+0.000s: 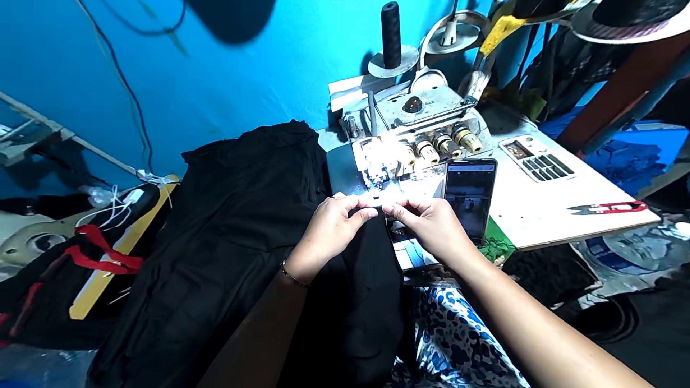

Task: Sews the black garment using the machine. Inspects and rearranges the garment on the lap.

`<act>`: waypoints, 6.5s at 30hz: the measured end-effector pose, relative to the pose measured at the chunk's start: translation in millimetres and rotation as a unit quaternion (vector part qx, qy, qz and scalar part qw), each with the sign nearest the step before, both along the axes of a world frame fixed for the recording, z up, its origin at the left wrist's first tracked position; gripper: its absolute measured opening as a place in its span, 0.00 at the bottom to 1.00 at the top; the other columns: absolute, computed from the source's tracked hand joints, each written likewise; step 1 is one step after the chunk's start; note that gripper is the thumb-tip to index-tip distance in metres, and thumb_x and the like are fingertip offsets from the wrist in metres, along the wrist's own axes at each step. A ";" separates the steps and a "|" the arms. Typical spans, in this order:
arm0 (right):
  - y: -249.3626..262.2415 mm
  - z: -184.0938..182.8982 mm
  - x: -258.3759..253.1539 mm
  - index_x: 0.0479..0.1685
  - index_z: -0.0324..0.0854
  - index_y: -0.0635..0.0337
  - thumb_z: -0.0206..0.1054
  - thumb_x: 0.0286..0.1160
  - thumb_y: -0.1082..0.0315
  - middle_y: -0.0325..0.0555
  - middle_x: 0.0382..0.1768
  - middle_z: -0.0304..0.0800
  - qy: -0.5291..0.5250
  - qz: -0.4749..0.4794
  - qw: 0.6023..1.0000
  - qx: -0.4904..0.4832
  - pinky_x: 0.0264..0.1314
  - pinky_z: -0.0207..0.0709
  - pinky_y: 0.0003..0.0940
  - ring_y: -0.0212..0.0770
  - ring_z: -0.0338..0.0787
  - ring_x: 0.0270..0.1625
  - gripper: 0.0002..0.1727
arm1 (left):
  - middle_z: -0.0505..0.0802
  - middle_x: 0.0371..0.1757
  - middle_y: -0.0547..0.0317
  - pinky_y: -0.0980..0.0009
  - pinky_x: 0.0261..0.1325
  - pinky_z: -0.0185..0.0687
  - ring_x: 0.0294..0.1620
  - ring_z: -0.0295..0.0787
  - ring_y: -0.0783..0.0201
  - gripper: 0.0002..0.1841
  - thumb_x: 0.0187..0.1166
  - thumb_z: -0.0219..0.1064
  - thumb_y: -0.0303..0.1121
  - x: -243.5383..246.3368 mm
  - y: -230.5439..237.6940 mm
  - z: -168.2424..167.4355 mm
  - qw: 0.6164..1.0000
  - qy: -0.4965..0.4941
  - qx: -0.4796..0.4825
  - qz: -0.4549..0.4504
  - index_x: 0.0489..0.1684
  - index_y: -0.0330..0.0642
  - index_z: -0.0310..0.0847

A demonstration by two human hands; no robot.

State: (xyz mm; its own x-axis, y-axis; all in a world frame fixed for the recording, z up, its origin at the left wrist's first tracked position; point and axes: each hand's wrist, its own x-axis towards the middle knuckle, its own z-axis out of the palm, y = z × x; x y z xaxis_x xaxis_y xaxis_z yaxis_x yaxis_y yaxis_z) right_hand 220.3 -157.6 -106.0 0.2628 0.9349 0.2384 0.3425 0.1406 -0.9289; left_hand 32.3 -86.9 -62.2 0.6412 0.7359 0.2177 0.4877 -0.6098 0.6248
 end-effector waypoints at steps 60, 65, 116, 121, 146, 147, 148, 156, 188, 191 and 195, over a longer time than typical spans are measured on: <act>-42.2 -59.2 -17.2 0.56 0.86 0.54 0.76 0.76 0.61 0.33 0.29 0.87 0.018 -0.005 0.994 -0.112 0.38 0.80 0.28 0.28 0.84 0.30 0.14 | 0.88 0.71 0.54 0.50 0.78 0.72 0.77 0.78 0.52 0.17 0.86 0.61 0.37 28.3 -35.5 -60.3 0.986 0.014 0.140 0.084 0.67 0.42 0.85; -49.6 -57.8 -13.0 0.44 0.88 0.56 0.74 0.78 0.62 0.36 0.31 0.88 0.053 -0.002 0.987 -0.152 0.40 0.80 0.29 0.29 0.84 0.32 0.08 | 0.85 0.72 0.54 0.49 0.76 0.73 0.78 0.75 0.50 0.19 0.87 0.61 0.39 31.4 -41.2 -60.5 0.987 0.038 0.122 0.099 0.72 0.48 0.84; -26.0 -68.5 -3.3 0.41 0.85 0.56 0.68 0.84 0.62 0.34 0.22 0.79 0.054 0.056 0.990 -0.121 0.29 0.72 0.25 0.27 0.77 0.23 0.08 | 0.76 0.84 0.44 0.32 0.89 0.38 0.91 0.56 0.42 0.18 0.88 0.59 0.37 12.0 70.6 -22.2 0.995 0.024 -0.008 0.094 0.69 0.41 0.85; -22.2 -71.7 -3.5 0.42 0.84 0.56 0.67 0.84 0.62 0.33 0.22 0.80 0.072 0.065 0.989 -0.109 0.30 0.72 0.23 0.26 0.77 0.24 0.08 | 0.78 0.82 0.45 0.25 0.86 0.30 0.93 0.49 0.39 0.17 0.83 0.68 0.42 38.8 79.0 -31.2 0.990 0.064 -0.068 0.102 0.63 0.45 0.89; -20.0 -77.7 0.0 0.42 0.84 0.56 0.67 0.84 0.63 0.31 0.20 0.75 0.077 0.090 0.989 -0.089 0.28 0.68 0.21 0.23 0.72 0.22 0.07 | 0.90 0.54 0.45 0.32 0.64 0.60 0.65 0.80 0.42 0.14 0.80 0.70 0.42 43.9 87.7 -7.1 0.963 0.218 0.126 0.091 0.43 0.39 0.93; -20.1 -77.6 -0.1 0.42 0.84 0.56 0.67 0.84 0.62 0.31 0.20 0.75 0.078 0.091 0.989 -0.091 0.28 0.69 0.21 0.23 0.73 0.22 0.07 | 0.90 0.54 0.47 0.33 0.65 0.60 0.65 0.80 0.43 0.13 0.82 0.68 0.42 42.5 88.6 -6.4 0.951 0.245 0.164 0.091 0.43 0.42 0.93; -20.1 -77.6 0.0 0.42 0.84 0.56 0.67 0.84 0.61 0.31 0.20 0.76 0.079 0.091 0.988 -0.095 0.28 0.69 0.22 0.24 0.73 0.22 0.08 | 0.90 0.53 0.49 0.33 0.64 0.61 0.65 0.81 0.44 0.12 0.82 0.67 0.40 39.3 89.2 -4.5 0.939 0.264 0.200 0.092 0.42 0.44 0.94; -30.0 -73.3 -19.2 0.49 0.89 0.57 0.66 0.84 0.60 0.41 0.43 0.91 -0.067 -0.071 0.995 -0.021 0.56 0.84 0.38 0.36 0.90 0.48 0.11 | 0.83 0.65 0.35 0.21 0.67 0.56 0.73 0.69 0.25 0.05 0.80 0.68 0.30 -9.8 38.4 -1.1 0.943 0.197 0.225 0.146 0.39 0.43 0.91; -2.9 -56.2 -14.7 0.36 0.94 0.50 0.69 0.76 0.68 0.34 0.39 0.92 -0.158 -0.107 0.963 0.189 0.60 0.76 0.37 0.37 0.85 0.53 0.07 | 0.87 0.63 0.47 0.48 0.68 0.76 0.67 0.80 0.45 0.20 0.82 0.56 0.22 30.1 23.3 -35.6 0.973 0.141 0.155 0.100 0.69 0.40 0.85; -6.0 -53.5 6.3 0.36 0.93 0.50 0.66 0.78 0.66 0.37 0.42 0.93 -0.222 -0.109 0.963 0.109 0.62 0.75 0.44 0.42 0.86 0.56 0.09 | 0.87 0.65 0.46 0.48 0.70 0.74 0.69 0.79 0.44 0.21 0.82 0.56 0.22 31.5 22.8 -32.4 0.976 0.141 0.139 0.096 0.70 0.40 0.84; -24.7 -33.5 25.4 0.41 0.89 0.60 0.67 0.78 0.74 0.46 0.42 0.91 -0.310 -0.018 0.950 0.015 0.60 0.86 0.42 0.46 0.91 0.53 0.05 | 0.82 0.77 0.47 0.49 0.80 0.69 0.79 0.75 0.48 0.21 0.86 0.54 0.25 14.2 19.4 -27.8 0.991 0.074 0.086 0.065 0.76 0.40 0.80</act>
